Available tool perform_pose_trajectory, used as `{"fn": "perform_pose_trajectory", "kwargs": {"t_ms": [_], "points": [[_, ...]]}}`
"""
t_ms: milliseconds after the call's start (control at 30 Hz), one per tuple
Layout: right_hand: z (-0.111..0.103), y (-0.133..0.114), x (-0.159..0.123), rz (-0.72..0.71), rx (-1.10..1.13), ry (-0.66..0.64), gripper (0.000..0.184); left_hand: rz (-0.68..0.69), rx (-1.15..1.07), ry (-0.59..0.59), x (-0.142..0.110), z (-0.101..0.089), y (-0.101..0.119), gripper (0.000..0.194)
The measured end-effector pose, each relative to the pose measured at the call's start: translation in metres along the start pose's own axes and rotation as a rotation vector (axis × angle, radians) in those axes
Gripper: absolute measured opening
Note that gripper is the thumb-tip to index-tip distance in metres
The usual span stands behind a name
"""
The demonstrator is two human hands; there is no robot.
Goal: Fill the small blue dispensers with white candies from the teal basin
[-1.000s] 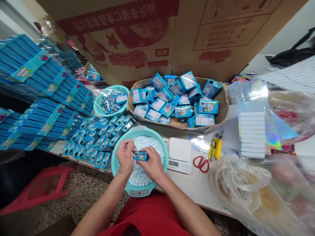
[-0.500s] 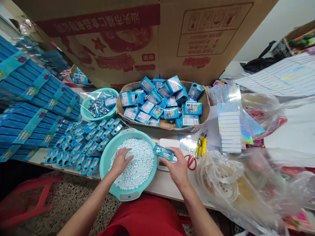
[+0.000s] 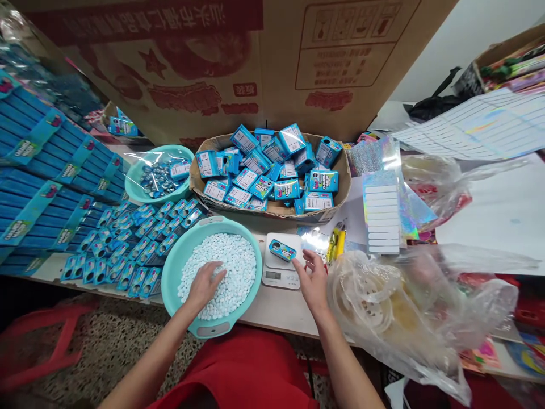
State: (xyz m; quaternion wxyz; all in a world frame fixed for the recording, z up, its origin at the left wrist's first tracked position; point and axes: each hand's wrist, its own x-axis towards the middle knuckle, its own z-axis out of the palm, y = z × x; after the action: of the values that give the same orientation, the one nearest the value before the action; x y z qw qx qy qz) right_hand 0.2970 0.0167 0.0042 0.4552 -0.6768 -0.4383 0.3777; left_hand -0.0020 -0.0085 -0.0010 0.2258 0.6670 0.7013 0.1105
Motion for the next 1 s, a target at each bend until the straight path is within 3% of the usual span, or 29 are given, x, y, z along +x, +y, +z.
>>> {"fn": "perform_pose_trajectory", "kwargs": {"t_ms": [200, 333, 433, 567, 633, 700, 800, 900, 1000], "points": [[-0.016, 0.007, -0.013, 0.085, 0.038, 0.031, 0.043, 0.052, 0.253, -0.118, -0.009, 0.008, 0.021, 0.037], [-0.016, 0.007, -0.017, 0.112, 0.045, 0.045, 0.044, 0.03, 0.181, -0.145, -0.009, 0.016, 0.024, 0.029], [-0.016, 0.008, -0.015, 0.122, 0.071, 0.038, 0.044, -0.107, -0.121, -0.066, -0.004, 0.014, 0.017, 0.031], [-0.02, 0.009, -0.011, 0.112, 0.088, 0.04, 0.042, -0.442, -0.886, 0.099, 0.008, -0.003, 0.013, 0.038], [-0.021, 0.01, -0.009, 0.101, 0.078, 0.035, 0.041, -0.576, -1.236, 0.107, 0.013, -0.012, 0.013, 0.038], [-0.021, 0.01, -0.008, 0.09, 0.068, 0.022, 0.04, -0.651, -1.395, 0.11, 0.017, -0.018, 0.015, 0.04], [-0.013, 0.011, -0.003, 0.037, 0.015, -0.003, 0.044, -0.628, -1.276, 0.142, 0.02, -0.018, 0.017, 0.039], [0.005, 0.011, 0.008, -0.113, -0.126, -0.021, 0.057, -0.379, -0.85, 0.131, 0.022, -0.016, 0.019, 0.03], [0.022, 0.006, 0.022, -0.229, -0.205, -0.074, 0.052, -0.135, -0.46, 0.142, 0.027, -0.016, 0.018, 0.019]]}}
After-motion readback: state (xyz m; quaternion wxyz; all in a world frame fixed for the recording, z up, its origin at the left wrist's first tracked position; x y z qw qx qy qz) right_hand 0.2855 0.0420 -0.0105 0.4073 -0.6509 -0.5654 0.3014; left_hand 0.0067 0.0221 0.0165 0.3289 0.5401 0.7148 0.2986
